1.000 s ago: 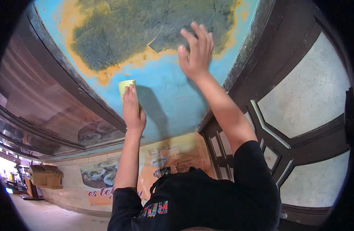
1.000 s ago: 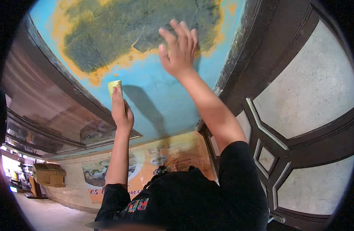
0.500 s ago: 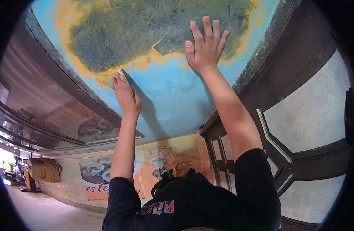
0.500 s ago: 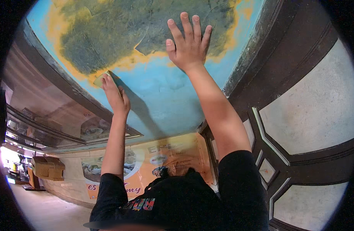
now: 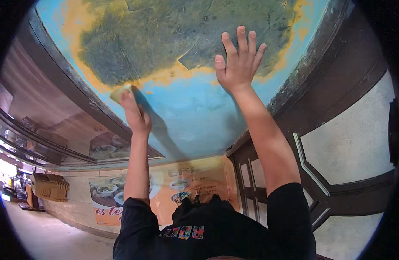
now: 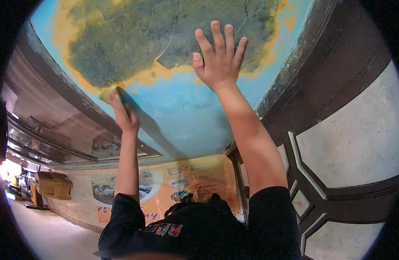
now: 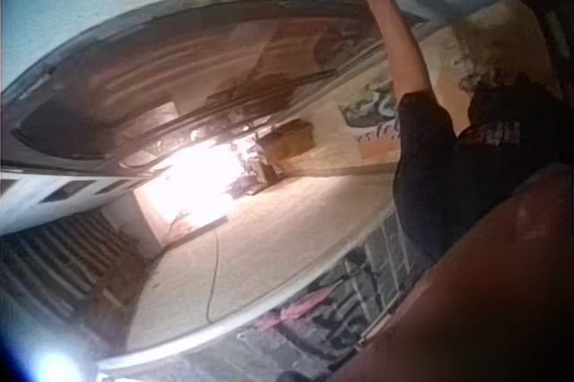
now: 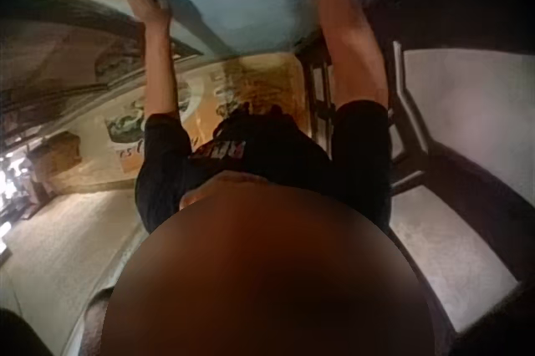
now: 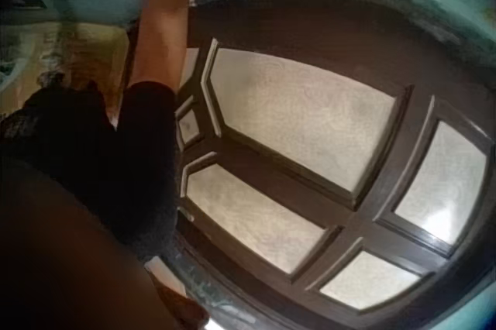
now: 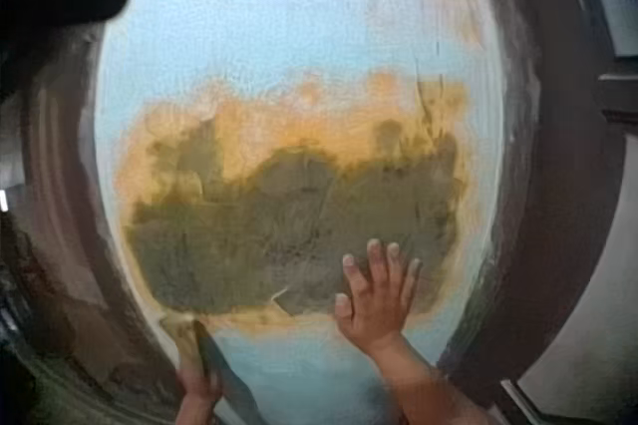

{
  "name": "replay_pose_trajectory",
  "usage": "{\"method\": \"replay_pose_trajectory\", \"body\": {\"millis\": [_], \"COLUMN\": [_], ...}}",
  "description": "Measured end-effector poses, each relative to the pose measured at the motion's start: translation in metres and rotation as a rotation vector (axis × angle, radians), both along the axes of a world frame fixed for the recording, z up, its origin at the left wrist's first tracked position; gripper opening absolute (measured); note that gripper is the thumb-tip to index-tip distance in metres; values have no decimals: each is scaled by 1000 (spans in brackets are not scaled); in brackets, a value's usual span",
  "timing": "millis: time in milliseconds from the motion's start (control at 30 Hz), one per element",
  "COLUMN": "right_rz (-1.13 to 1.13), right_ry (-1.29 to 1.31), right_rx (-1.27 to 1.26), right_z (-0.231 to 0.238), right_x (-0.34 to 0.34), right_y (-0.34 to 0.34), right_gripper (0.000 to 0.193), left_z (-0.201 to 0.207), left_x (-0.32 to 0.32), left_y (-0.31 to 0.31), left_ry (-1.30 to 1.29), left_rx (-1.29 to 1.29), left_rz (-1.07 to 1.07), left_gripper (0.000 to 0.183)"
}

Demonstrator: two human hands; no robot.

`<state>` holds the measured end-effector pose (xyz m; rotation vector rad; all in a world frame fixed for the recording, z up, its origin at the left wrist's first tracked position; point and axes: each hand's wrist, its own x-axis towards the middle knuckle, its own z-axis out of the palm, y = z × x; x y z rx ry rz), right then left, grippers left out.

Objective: The recorder is using a piece of sandpaper to smooth a repaired or patched section of a ceiling.

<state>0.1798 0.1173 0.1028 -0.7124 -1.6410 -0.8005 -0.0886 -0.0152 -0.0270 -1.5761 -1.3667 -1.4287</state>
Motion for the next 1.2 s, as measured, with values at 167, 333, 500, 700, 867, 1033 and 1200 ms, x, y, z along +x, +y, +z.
{"method": "replay_pose_trajectory", "body": {"millis": [167, 333, 500, 700, 867, 1033, 1200], "right_rz": [-1, -4, -4, -25, -6, 7, -5], "right_ry": [12, 12, 23, 15, -13, -9, -16], "right_rx": [11, 20, 26, 17, -3, 4, -6], "right_z": [-2, -3, -3, -5, -5, -8, -11], "right_x": [-7, -5, -7, -2, -2, -2, 0], "right_y": [3, 7, 6, 6, 6, 9, 12], "right_gripper": [54, 52, 52, 54, 50, 50, 50], "left_z": [-17, -6, -18, 10, 0, 6, 40], "left_x": [-10, -12, 18, 32, 38, 69, 75], "left_y": [14, 14, 23, 31, 41, 48, 58], "left_ry": [30, -78, 199, -194, 160, 99, -26], "left_rx": [-58, 19, -125, 87, -64, -135, 129], "left_rz": [149, 93, -40, 63, 36, -140, -59], "left_gripper": [69, 67, 71, 71, 71, 68, 64]}}
